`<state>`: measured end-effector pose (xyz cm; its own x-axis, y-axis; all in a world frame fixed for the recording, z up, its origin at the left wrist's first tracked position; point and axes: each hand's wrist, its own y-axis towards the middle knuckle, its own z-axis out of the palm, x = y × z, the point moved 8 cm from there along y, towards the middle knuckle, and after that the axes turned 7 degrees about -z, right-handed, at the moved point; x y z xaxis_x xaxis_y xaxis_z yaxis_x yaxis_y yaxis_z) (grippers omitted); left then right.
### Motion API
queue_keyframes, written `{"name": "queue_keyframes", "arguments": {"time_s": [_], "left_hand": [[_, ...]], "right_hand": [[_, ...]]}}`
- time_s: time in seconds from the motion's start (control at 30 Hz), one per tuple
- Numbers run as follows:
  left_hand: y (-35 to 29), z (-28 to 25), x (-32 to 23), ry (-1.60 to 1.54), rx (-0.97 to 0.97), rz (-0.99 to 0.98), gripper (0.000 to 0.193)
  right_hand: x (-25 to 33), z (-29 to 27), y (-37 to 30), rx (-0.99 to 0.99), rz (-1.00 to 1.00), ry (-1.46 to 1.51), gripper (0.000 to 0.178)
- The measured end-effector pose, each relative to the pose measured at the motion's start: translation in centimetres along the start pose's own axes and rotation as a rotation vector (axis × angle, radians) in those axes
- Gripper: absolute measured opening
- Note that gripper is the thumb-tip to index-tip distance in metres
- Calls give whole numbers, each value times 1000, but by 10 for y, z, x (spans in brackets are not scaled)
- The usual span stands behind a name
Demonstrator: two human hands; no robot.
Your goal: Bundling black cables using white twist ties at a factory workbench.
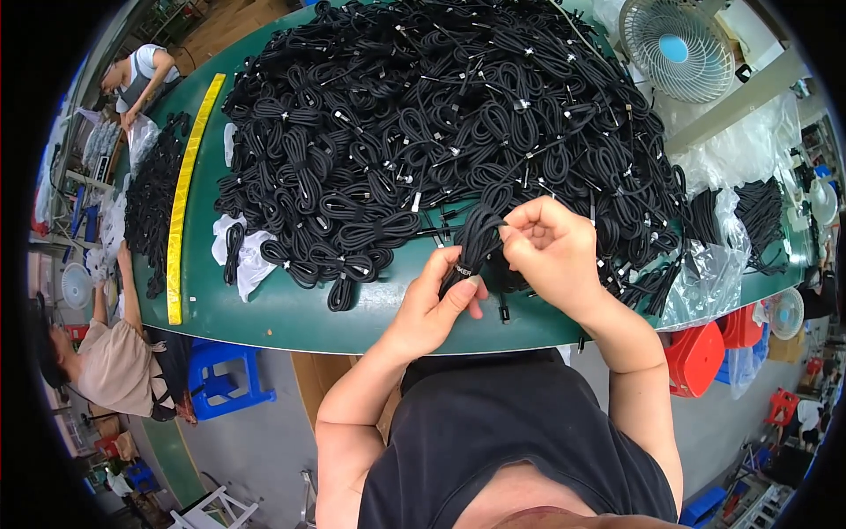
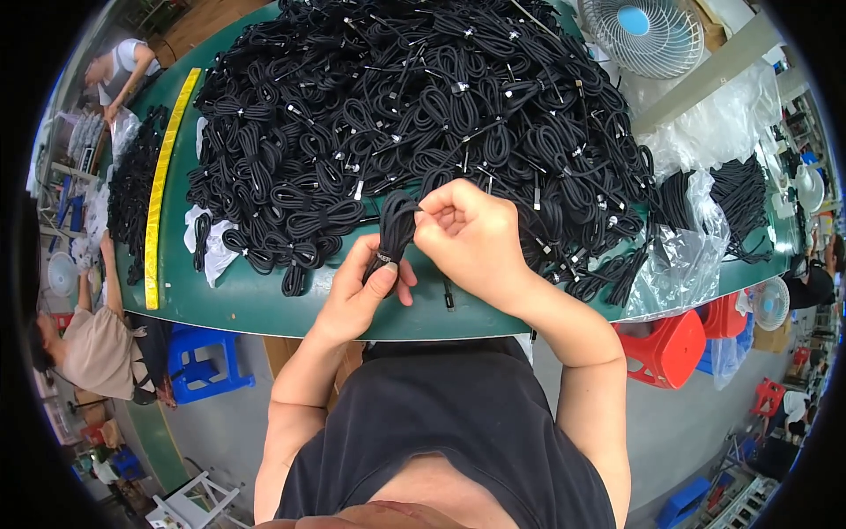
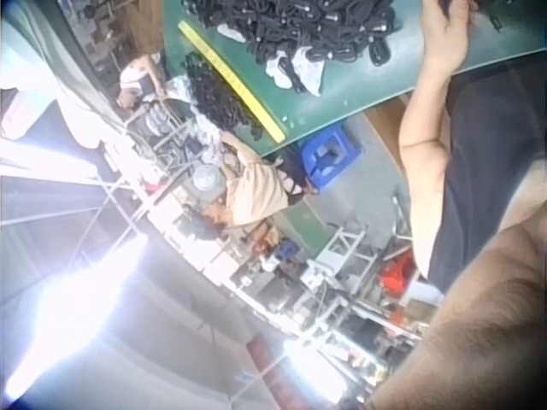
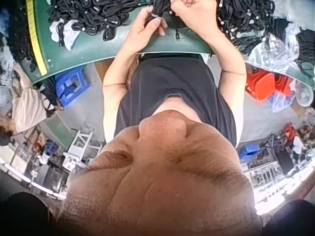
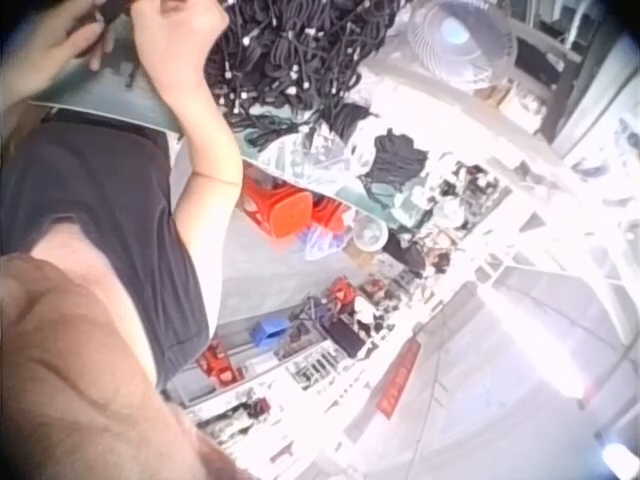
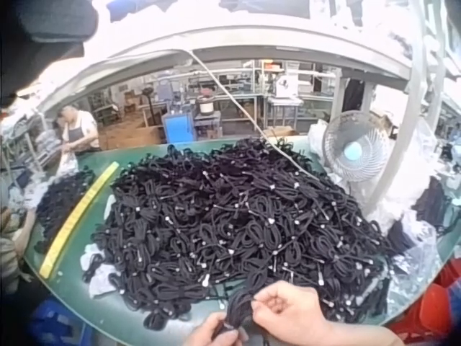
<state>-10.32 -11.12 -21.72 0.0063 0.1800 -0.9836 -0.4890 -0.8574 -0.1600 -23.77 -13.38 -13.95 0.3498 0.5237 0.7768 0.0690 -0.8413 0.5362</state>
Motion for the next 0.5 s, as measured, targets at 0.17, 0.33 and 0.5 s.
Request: {"name": "queue_keyframes", "arguments": {"time_s": [0.17,0.33,0.5], "left_hand": [[-3,6,-1,-213,27,-24,42],[-4,12,11,-694,154,-168,49],[-9,31,9,-720,316,-185,50]], "right_hand": [[-41,15,-16,-65,590,575,3],[-39,19,-14,32,469,532,15],[-14,30,-5,149,400,814,38]]}}
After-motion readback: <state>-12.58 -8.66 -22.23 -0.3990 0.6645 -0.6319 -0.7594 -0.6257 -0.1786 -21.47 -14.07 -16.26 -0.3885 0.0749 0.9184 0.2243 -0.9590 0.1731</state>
